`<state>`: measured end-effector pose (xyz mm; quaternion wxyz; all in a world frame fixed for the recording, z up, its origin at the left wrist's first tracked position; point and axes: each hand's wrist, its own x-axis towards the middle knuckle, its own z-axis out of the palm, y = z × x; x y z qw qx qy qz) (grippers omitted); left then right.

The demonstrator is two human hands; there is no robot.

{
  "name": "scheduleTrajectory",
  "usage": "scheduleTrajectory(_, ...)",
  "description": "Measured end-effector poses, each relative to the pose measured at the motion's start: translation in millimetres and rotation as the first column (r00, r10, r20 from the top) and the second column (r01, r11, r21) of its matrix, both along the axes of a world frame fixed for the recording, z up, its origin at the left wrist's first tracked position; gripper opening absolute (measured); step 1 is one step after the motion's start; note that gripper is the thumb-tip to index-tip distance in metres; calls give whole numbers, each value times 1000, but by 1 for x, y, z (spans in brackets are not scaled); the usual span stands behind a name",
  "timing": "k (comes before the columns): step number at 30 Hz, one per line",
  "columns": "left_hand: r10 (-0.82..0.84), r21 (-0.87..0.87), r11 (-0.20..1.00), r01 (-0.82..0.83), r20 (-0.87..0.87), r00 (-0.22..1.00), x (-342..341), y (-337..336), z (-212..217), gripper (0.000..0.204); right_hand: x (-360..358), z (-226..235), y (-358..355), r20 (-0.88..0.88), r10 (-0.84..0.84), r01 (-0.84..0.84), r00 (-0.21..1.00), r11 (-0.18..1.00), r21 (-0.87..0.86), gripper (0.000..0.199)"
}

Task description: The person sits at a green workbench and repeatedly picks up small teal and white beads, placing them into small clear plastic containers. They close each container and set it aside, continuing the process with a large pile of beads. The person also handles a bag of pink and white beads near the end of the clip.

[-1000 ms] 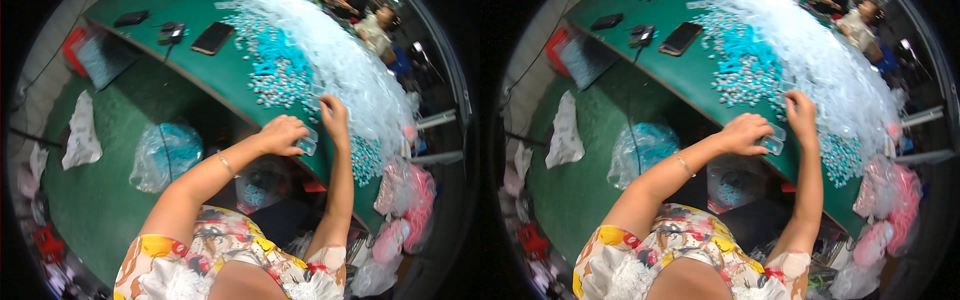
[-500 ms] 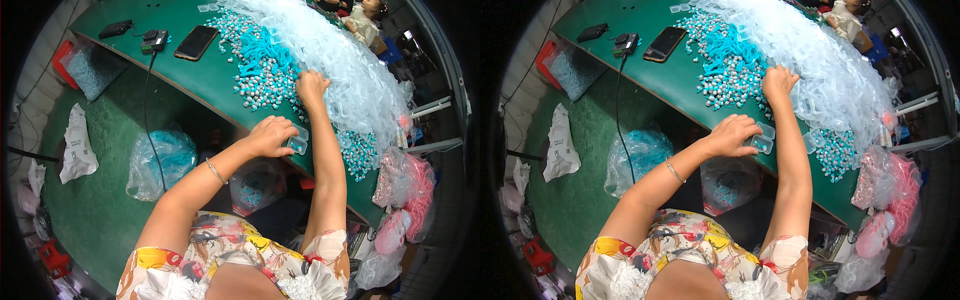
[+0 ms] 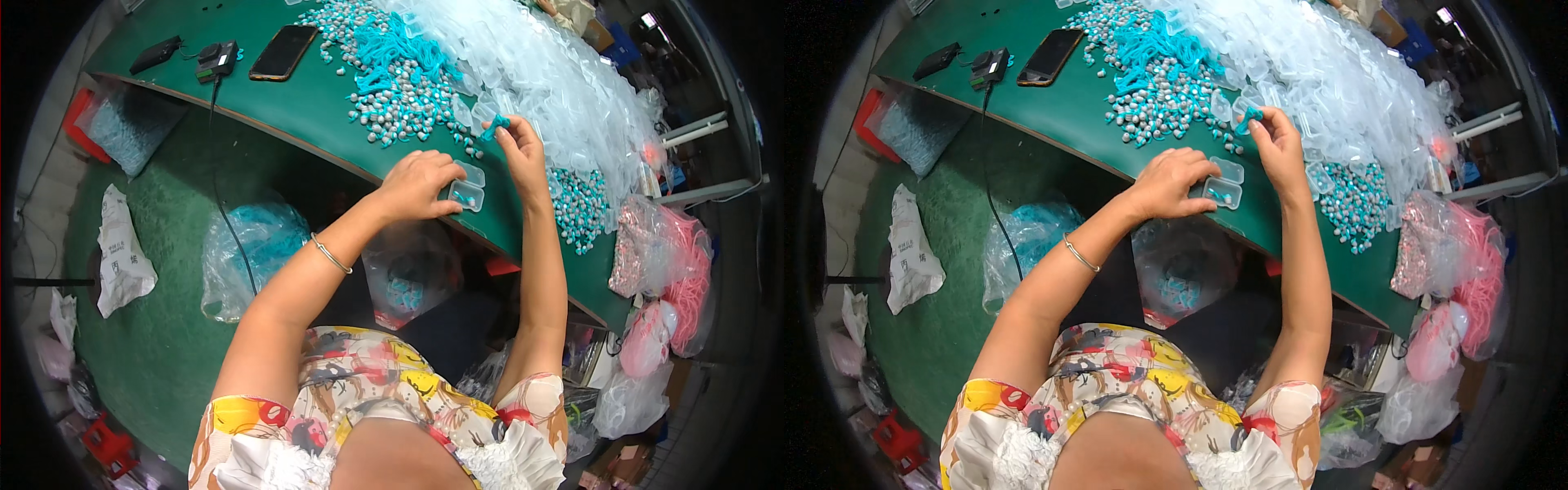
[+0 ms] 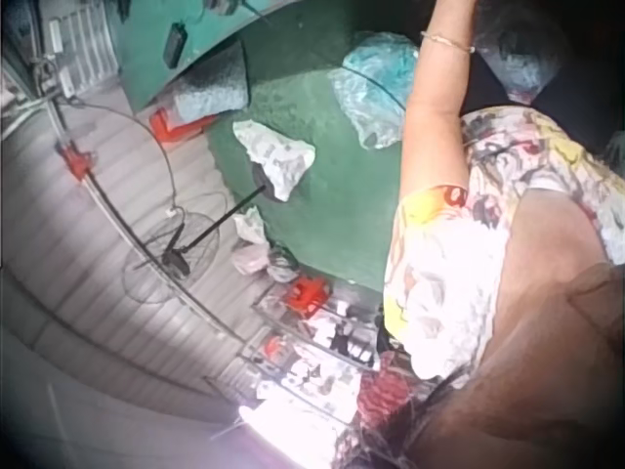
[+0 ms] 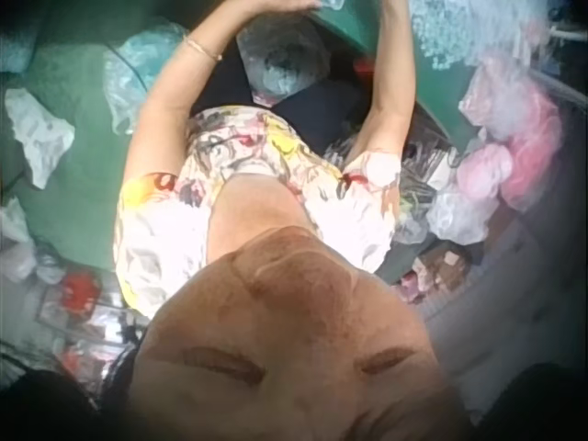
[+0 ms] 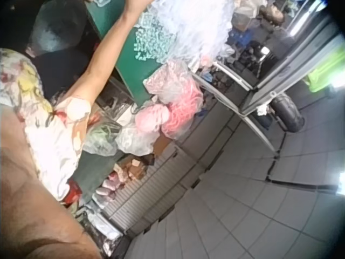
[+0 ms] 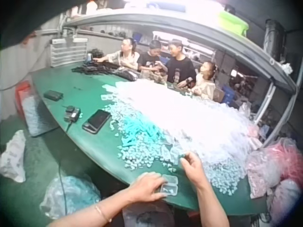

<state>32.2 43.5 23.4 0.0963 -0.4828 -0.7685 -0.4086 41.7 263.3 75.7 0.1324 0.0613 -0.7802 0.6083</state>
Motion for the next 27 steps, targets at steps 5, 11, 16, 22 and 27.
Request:
scheduleTrajectory(5, 5, -52, 999, -4, 22, 1000, 0, -1, 3, 43, 47, -7, 6, 26, -70, 60, 997, 960, 272, 11)
scheduleTrajectory(11, -4, 6, 1000, 4, -18, 1000, -3, -1, -2, 44, 70, 8, -23, -173, 56, 88, 983, 687, 722, 18)
scheduleTrajectory(16, -18, -1, 1000, 18, 11, 1000, -3, 0, -1, 46, 72, 13, -30, -200, 174, 98, 964, 467, 879, 19)
scheduleTrajectory(22, -11, -17, 1000, 11, 28, 1000, -3, -1, -1, 45, 78, 10, -32, -200, 109, 109, 974, 546, 831, 18)
scheduleTrajectory(27, -12, -24, 1000, 13, 34, 999, -2, -1, 0, 44, 80, -1, -29, -203, 92, 110, 975, 594, 797, 14)
